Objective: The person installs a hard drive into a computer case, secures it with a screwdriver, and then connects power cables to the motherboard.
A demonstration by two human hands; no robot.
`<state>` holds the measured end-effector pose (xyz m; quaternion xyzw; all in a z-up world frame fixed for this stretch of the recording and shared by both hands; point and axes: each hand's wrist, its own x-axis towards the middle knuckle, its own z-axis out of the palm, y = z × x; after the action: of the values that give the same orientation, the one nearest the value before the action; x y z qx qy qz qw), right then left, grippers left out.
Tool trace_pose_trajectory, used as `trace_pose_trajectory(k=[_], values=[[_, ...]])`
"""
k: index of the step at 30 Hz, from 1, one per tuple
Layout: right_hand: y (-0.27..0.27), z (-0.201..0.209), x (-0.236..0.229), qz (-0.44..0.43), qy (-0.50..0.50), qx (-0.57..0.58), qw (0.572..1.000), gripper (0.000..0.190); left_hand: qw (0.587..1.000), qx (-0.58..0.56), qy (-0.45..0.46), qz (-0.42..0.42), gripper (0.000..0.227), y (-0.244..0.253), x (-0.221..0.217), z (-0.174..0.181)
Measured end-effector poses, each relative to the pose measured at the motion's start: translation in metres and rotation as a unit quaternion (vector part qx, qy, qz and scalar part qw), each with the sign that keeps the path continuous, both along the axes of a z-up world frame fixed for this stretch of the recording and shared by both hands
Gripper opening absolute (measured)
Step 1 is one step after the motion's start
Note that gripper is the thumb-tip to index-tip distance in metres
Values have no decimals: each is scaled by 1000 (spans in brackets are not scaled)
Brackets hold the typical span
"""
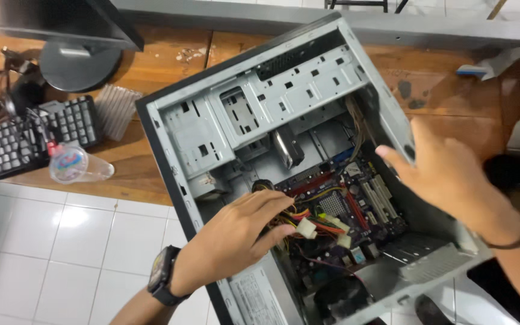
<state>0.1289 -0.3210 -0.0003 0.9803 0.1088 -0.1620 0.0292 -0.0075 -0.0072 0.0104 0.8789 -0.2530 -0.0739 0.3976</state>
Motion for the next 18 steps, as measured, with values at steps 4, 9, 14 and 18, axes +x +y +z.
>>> trace_pose_trajectory(k=[4, 9, 14, 18], values=[[-27, -39, 1, 18, -91, 162, 982, 37, 999, -15, 33, 34, 41, -2, -1, -1], [-3, -7, -5, 26, -124, 213, 969, 18, 925, -17, -244, 291, 22, 6, -11, -12], [7, 7, -13, -24, -145, 225, 963, 18, 829, -77, -74, 549, 63, 26, -22, 1], [28, 41, -26, -56, -130, 241, 960, 26, 763, -153, 319, 541, 107, 21, -27, 14]])
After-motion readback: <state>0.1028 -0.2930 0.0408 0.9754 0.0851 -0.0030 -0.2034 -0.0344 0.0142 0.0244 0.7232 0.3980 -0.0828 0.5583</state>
